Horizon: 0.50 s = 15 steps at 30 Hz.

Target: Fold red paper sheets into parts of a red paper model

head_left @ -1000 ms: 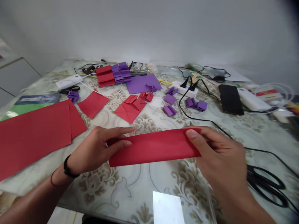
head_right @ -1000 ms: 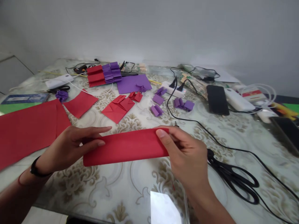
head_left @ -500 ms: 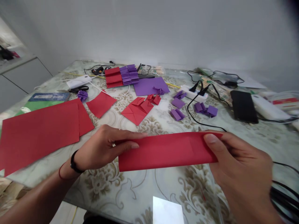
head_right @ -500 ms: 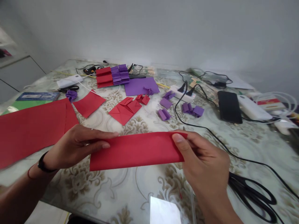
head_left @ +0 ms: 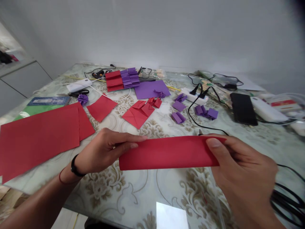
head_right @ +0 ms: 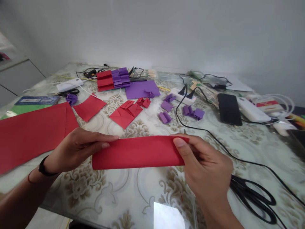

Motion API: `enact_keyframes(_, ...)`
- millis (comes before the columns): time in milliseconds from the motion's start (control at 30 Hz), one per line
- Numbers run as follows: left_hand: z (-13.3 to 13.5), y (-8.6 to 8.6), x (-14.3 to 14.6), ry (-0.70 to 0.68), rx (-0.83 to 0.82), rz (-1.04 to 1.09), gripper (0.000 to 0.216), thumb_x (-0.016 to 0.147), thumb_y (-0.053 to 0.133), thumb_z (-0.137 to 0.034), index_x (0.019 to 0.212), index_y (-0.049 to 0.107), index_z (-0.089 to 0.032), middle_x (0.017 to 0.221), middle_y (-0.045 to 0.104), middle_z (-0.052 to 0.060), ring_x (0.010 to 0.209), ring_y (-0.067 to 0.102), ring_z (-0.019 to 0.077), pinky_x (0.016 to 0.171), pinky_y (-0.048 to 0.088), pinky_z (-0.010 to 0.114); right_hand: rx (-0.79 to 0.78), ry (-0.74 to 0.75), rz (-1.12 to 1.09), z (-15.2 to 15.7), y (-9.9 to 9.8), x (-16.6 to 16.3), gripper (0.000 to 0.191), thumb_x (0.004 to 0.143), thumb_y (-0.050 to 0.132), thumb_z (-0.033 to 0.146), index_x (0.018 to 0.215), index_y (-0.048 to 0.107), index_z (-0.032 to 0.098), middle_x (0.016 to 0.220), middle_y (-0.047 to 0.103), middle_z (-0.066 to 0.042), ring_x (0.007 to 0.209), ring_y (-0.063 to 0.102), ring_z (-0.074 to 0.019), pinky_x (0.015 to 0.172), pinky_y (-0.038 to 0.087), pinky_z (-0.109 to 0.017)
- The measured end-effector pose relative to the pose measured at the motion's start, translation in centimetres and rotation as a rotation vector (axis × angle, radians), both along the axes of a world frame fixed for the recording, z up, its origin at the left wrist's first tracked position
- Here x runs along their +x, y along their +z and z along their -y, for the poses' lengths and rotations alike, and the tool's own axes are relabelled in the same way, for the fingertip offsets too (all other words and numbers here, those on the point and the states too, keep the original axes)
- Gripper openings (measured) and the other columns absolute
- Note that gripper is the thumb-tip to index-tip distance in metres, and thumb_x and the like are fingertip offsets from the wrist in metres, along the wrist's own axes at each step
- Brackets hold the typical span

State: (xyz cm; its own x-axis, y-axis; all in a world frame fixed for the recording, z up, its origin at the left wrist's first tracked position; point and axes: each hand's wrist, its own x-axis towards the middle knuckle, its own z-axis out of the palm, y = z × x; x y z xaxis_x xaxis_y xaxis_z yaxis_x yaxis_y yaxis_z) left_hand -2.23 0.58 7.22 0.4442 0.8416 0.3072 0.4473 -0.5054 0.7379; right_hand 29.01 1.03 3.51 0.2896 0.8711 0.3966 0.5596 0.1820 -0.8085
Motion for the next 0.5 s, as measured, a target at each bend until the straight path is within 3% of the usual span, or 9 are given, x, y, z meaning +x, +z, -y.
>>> enact_keyframes(167, -0.1, -0.3, 0.3, 0.008, 0.011, -0.117, 0.035, 0.103, 0.059, -0.018, 0.134, 0.073, -0.026, 0.090, 0.083, -0.001, 0.065, 0.070, 0.0098, 0.060, 0.052, 0.018, 0.003, 0.095, -0.010, -0.1, 0.3, -0.8, 0.016, 0.089, 0.075, 0.039, 0.086, 0.083, 0.025, 0.069, 0.077, 0.000, 0.059, 0.068, -0.0166, 0.055, 0.052, -0.023)
enact_keyframes(333, 0.4, -1.5, 1.4, 0.062, 0.140, -0.354, 0.041, 0.102, 0.064, -0.032, 0.142, 0.066, -0.019, 0.112, 0.082, 0.010, 0.088, 0.080, 0.0258, 0.075, 0.062, 0.035, -0.035, 0.284, 0.027, 0.5, 0.4, -2.6, 0.015, 0.093, 0.070, 0.032, 0.086, 0.082, 0.027, 0.070, 0.078, 0.003, 0.058, 0.071, -0.0147, 0.055, 0.055, -0.020)
enact_keyframes(500, 0.9, -1.9, 2.4, -0.103, 0.111, -0.306, 0.049, 0.109, 0.053, -0.029, 0.158, 0.047, -0.030, 0.126, 0.078, 0.006, 0.105, 0.078, 0.0232, 0.086, 0.063, 0.033, -0.055, 0.382, -0.007, 1.0, 0.7, -3.5, 0.015, 0.093, 0.069, 0.027, 0.085, 0.082, 0.026, 0.069, 0.079, 0.004, 0.054, 0.069, -0.0119, 0.052, 0.054, -0.017)
